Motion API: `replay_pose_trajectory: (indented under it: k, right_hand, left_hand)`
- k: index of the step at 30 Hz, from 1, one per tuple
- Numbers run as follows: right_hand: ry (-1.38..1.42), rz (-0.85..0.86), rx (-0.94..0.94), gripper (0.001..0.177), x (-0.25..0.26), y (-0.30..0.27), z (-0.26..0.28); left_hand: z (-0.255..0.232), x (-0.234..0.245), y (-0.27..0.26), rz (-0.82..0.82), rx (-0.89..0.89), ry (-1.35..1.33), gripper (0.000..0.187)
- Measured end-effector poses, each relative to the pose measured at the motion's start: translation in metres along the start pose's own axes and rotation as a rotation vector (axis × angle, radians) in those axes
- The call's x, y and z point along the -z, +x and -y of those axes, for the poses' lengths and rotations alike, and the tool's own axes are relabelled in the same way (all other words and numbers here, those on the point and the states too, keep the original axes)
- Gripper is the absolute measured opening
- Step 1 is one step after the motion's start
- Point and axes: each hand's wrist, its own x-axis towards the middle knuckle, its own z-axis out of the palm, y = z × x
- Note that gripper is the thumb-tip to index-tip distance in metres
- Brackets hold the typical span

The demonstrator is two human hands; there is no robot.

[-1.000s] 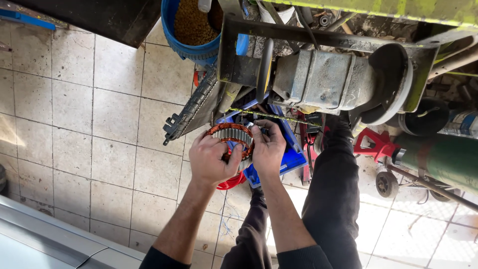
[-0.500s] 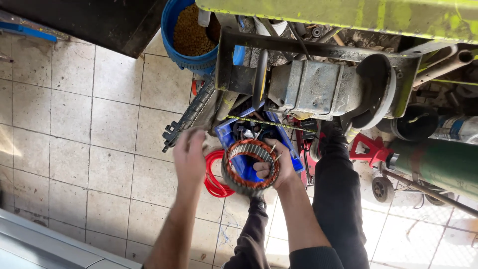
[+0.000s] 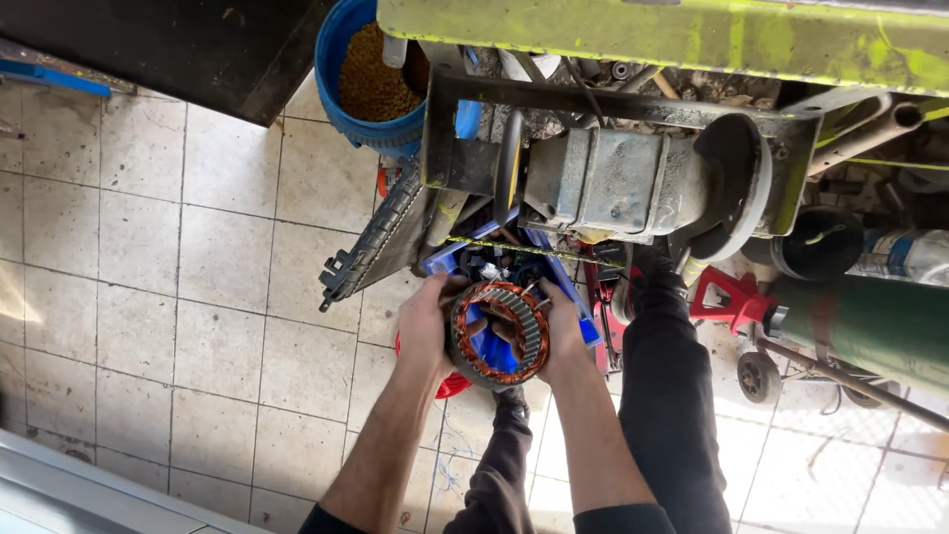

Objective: The person holds a cylindrical electrical component with copper windings and uses a grinding wheel to smooth or clean the surface of the windings. A dog briefly enters the frame and is petted before the person resumes working on the component.

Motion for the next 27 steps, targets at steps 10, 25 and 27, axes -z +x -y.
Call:
replay_pose_trajectory:
  k: [10,25,27]
  right_hand:
    - [0.129,0.079,-0.059,0.074,-0.012,-0.015,0.018]
    - [0.228,0.008,0.278,0.043,-0.018,0.005,0.006]
    - [0.228,0.038,0.251,0.045,-0.019,0.007,0.003]
  left_hand:
    - [-0.014,0.002,0.056,0.345,-0.103,0.333,0.026]
    - [-0.024,-0.028,0.078,0.244,-0.084,0.377,0.018]
    - [-0.026,-0.026,0.08,0.223,-0.079,0.374,0.019]
